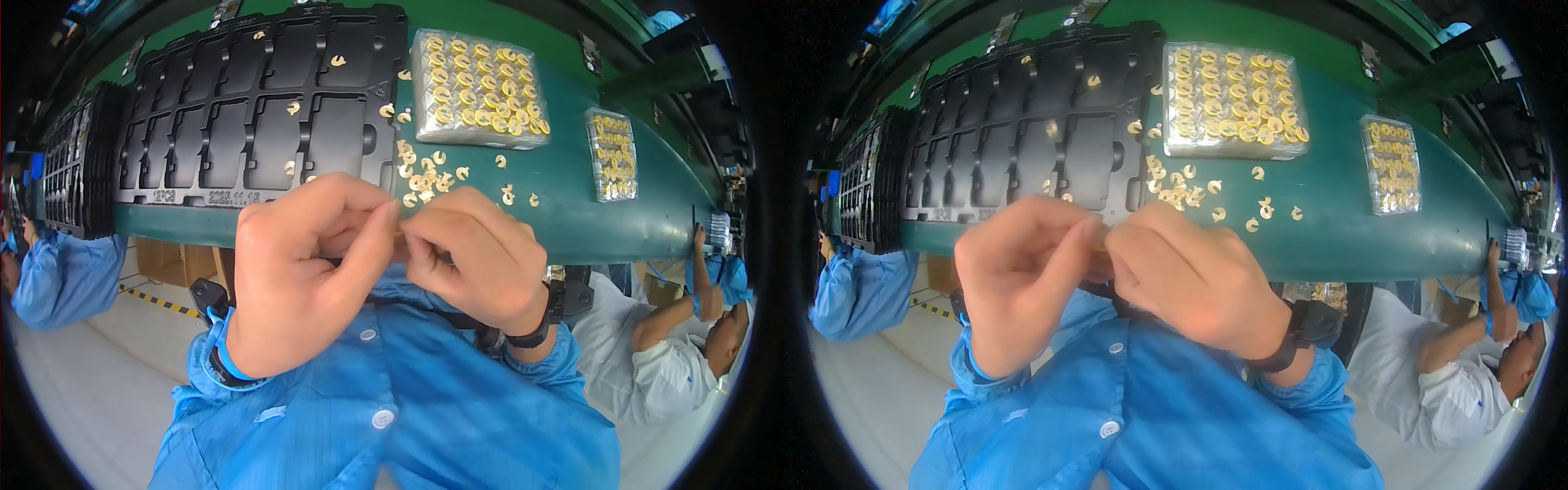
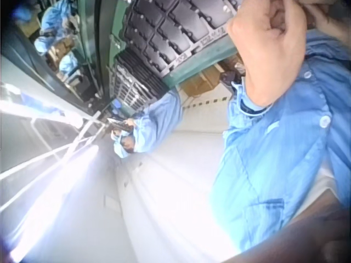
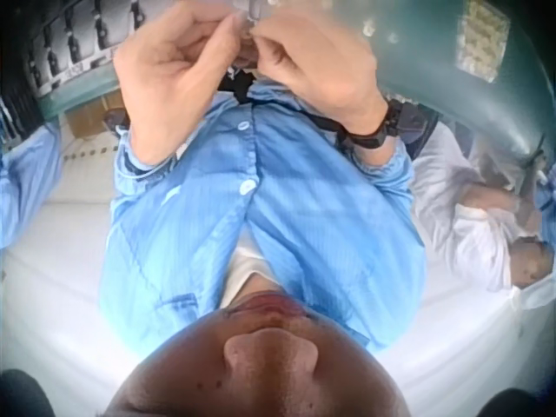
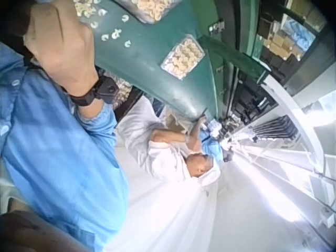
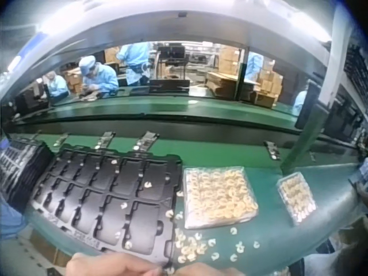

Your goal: Assembling small components onto electronic circuit boards on a factory production line.

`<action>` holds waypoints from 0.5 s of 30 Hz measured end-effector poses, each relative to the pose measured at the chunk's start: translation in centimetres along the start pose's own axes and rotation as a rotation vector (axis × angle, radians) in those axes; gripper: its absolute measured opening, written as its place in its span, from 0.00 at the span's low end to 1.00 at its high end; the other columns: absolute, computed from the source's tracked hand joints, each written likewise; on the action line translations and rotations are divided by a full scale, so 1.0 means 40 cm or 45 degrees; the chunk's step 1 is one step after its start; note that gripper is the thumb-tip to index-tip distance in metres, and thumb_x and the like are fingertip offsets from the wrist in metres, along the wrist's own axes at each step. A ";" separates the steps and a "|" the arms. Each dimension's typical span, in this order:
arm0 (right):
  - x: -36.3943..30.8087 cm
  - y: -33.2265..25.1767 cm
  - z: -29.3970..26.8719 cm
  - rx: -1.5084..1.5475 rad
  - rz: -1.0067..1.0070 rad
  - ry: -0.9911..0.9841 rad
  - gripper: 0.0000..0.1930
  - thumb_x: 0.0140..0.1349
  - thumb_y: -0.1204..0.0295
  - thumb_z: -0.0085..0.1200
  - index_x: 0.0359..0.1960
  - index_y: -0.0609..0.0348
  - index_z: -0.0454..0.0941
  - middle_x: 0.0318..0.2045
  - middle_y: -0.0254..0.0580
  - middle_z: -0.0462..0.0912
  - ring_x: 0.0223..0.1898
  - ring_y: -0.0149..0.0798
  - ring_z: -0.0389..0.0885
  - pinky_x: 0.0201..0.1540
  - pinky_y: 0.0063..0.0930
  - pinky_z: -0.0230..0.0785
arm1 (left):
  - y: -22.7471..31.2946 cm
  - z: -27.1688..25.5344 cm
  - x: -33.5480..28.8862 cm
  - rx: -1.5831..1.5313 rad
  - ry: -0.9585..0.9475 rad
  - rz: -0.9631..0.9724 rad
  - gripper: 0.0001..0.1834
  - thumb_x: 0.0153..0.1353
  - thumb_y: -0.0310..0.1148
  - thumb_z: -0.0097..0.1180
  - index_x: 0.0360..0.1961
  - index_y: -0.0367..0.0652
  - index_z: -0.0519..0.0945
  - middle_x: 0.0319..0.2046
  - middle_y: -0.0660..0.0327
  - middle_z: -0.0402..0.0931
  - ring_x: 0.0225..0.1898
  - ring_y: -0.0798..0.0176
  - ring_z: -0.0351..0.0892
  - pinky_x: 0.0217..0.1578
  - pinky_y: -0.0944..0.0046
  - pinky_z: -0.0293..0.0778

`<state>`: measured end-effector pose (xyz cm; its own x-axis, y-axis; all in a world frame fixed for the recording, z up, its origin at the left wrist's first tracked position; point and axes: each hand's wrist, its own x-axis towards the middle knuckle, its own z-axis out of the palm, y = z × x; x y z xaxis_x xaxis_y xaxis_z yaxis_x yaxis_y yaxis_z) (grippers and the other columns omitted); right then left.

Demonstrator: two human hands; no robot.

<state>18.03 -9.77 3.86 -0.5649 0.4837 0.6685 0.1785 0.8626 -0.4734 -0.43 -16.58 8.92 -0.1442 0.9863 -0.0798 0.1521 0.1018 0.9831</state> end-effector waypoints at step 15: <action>0.014 -0.016 -0.016 0.065 0.238 0.135 0.13 0.50 0.87 0.68 0.37 0.64 0.83 0.30 0.44 0.82 0.27 0.41 0.83 0.28 0.30 0.77 | 0.013 -0.012 -0.001 -0.044 -0.035 -0.065 0.05 0.71 0.18 0.60 0.42 0.24 0.83 0.34 0.50 0.88 0.35 0.60 0.91 0.36 0.64 0.90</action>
<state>18.11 -9.94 4.89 -0.4377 0.6498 0.6214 0.2297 0.7490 -0.6215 -0.82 -16.63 9.50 -0.1241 0.9832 -0.1338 0.1114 0.1478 0.9827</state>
